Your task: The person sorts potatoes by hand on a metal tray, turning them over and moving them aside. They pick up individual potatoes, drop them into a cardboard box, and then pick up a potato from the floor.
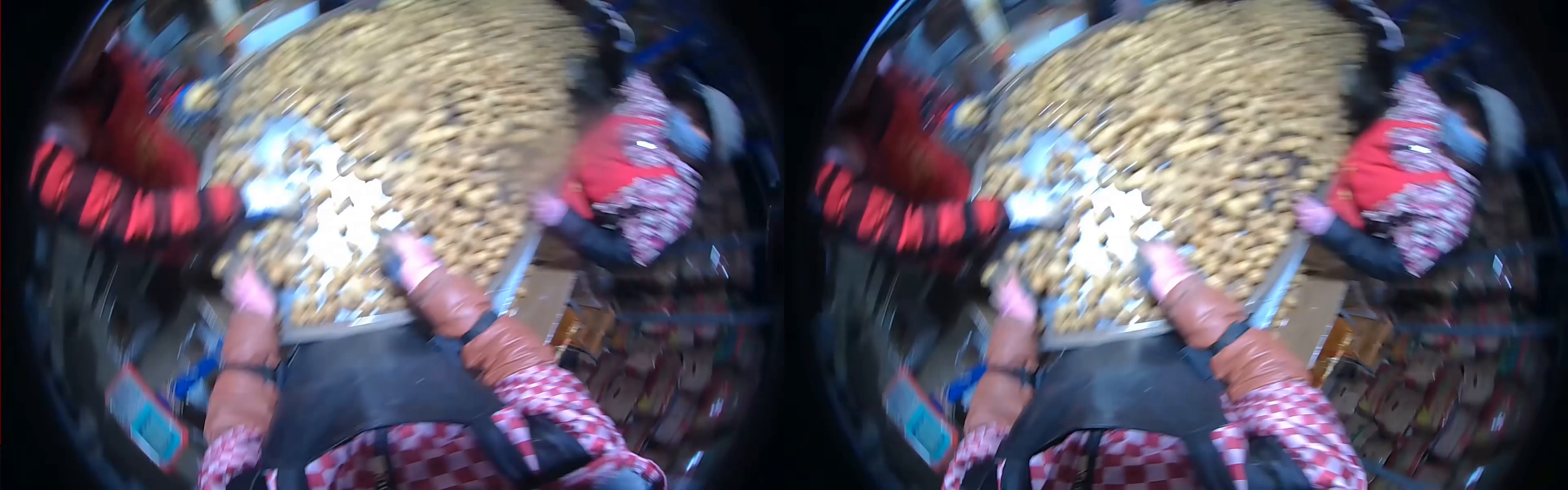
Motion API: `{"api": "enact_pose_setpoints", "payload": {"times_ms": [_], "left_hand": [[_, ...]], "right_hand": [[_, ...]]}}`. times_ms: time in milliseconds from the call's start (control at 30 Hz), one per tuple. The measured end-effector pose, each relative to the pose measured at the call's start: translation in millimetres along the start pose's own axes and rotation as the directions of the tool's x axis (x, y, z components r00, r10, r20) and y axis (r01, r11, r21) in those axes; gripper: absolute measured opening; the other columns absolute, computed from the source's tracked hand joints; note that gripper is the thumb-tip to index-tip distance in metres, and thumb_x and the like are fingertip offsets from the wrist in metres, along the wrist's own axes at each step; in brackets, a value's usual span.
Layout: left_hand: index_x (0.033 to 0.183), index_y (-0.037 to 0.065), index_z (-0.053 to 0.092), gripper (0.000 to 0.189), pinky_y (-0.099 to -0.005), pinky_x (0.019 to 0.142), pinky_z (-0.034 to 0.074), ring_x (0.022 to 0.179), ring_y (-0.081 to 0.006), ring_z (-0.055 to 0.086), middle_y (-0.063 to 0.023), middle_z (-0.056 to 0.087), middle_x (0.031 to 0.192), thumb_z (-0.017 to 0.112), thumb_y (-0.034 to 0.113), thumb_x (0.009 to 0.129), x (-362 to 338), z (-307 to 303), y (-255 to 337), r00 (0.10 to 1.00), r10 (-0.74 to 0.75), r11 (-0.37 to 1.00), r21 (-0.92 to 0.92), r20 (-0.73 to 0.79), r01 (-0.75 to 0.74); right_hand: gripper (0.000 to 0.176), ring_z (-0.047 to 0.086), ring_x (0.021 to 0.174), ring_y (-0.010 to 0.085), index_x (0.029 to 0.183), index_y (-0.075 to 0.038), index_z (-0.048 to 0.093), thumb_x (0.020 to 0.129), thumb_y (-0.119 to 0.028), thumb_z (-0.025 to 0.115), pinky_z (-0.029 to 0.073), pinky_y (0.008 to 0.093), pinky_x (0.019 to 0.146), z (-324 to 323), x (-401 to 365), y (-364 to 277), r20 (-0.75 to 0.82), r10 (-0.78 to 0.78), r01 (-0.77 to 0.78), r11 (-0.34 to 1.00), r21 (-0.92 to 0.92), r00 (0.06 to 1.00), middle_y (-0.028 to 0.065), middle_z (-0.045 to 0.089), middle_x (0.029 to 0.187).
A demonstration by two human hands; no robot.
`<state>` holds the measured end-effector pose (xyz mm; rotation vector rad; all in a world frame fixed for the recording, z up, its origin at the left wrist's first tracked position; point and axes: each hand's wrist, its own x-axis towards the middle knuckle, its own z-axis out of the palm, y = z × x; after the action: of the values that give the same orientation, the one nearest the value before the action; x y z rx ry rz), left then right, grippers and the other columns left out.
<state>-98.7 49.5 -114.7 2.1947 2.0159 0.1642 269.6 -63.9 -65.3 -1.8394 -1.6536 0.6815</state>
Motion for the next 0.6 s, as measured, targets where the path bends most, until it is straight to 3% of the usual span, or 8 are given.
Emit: {"api": "enact_pose_setpoints", "payload": {"times_ms": [33,67,100,167,267,367,467,600], "left_hand": [[0.143,0.015,0.051,0.057,-0.0434,0.11,0.042,0.129,-0.0384,0.051,-0.0202,0.047,0.146,0.058,0.011,0.087,14.1,-9.5,12.1,0.992,0.124,0.988,-0.094,0.004,-0.123],[0.143,0.014,0.051,0.056,-0.0441,0.111,0.04,0.129,-0.0393,0.05,-0.0216,0.046,0.146,0.056,0.009,0.088,11.0,-10.6,17.0,0.943,0.245,0.912,-0.277,-0.226,-0.303],[0.145,0.015,0.048,0.059,-0.0443,0.115,0.036,0.135,-0.0398,0.045,-0.0227,0.042,0.148,0.058,0.008,0.087,19.0,-22.2,24.0,0.985,0.156,0.951,-0.256,-0.077,-0.171],[0.146,0.017,0.046,0.06,-0.0452,0.118,0.03,0.14,-0.0397,0.037,-0.0229,0.037,0.152,0.059,0.01,0.089,59.5,66.0,-18.0,0.994,-0.105,0.735,-0.674,0.0,0.078],[0.15,0.022,0.041,0.06,-0.0519,0.119,0.026,0.144,-0.0418,0.032,-0.0192,0.032,0.158,0.057,0.01,0.093,64.0,43.5,-0.7,1.0,-0.008,0.934,-0.358,-0.002,0.007],[0.151,0.028,0.038,0.072,-0.067,0.116,0.021,0.15,-0.0374,0.022,-0.0111,0.027,0.162,0.065,0.011,0.088,47.3,-17.1,48.0,0.972,-0.15,0.988,0.064,0.181,0.14],[0.152,0.029,0.037,0.077,-0.0673,0.116,0.02,0.152,-0.036,0.018,-0.008,0.024,0.163,0.071,0.015,0.084,38.8,-35.6,70.3,0.974,-0.144,0.989,0.049,0.174,0.137],[0.151,0.026,0.038,0.081,-0.0665,0.115,0.022,0.15,-0.0388,0.02,-0.012,0.028,0.16,0.075,0.035,0.08,42.2,46.1,62.6,0.925,0.377,0.926,0.007,0.052,-0.378]], "right_hand": [[0.018,0.06,0.09,0.0215,0.107,-0.006,0.066,0.091,-0.009,0.058,0.051,0.0355,0.082,-3.4,-8.3,10.0,-0.08,-0.018,0.02,0.999,0.026,0.997,0.012,0.065,0.094],[0.027,0.062,0.103,0.0254,0.118,-0.007,0.065,0.093,-0.011,0.058,0.049,0.0369,0.094,34.5,-7.2,60.4,-0.11,0.16,-0.122,0.95,0.289,0.981,0.016,0.066,0.107],[0.035,0.06,0.118,0.0319,0.128,-0.01,0.062,0.094,-0.019,0.059,0.044,0.0394,0.106,4.5,-12.8,36.5,-0.138,0.001,-0.018,0.993,-0.12,0.99,0.0188,0.063,0.125],[0.037,0.055,0.122,0.0377,0.128,-0.014,0.062,0.093,-0.025,0.059,0.044,0.0435,0.106,-19.4,-23.5,19.9,-0.15,-0.016,0.002,0.996,-0.094,0.988,0.0203,0.06,0.13],[0.039,0.056,0.121,0.0382,0.128,-0.013,0.062,0.092,-0.028,0.062,0.046,0.0439,0.104,-22.2,-35.4,18.8,-0.162,0.125,-0.124,0.992,0.016,0.979,0.0198,0.06,0.13],[0.04,0.058,0.118,0.0383,0.127,-0.012,0.063,0.09,-0.028,0.065,0.047,0.0442,0.102,-29.4,-30.2,12.9,-0.129,0.217,-0.214,0.976,0.037,0.968,0.0181,0.062,0.127],[0.041,0.055,0.123,0.0372,0.131,-0.015,0.061,0.092,-0.028,0.062,0.045,0.044,0.105,-23.6,-27.5,18.5,-0.114,0.221,-0.219,0.975,0.032,0.969,0.0174,0.059,0.133],[0.042,0.052,0.128,0.0349,0.135,-0.016,0.058,0.094,-0.025,0.059,0.042,0.0428,0.109,-23.5,-22.0,7.9,-0.059,0.194,-0.197,0.979,-0.045,0.979,0.0164,0.057,0.137]]}}
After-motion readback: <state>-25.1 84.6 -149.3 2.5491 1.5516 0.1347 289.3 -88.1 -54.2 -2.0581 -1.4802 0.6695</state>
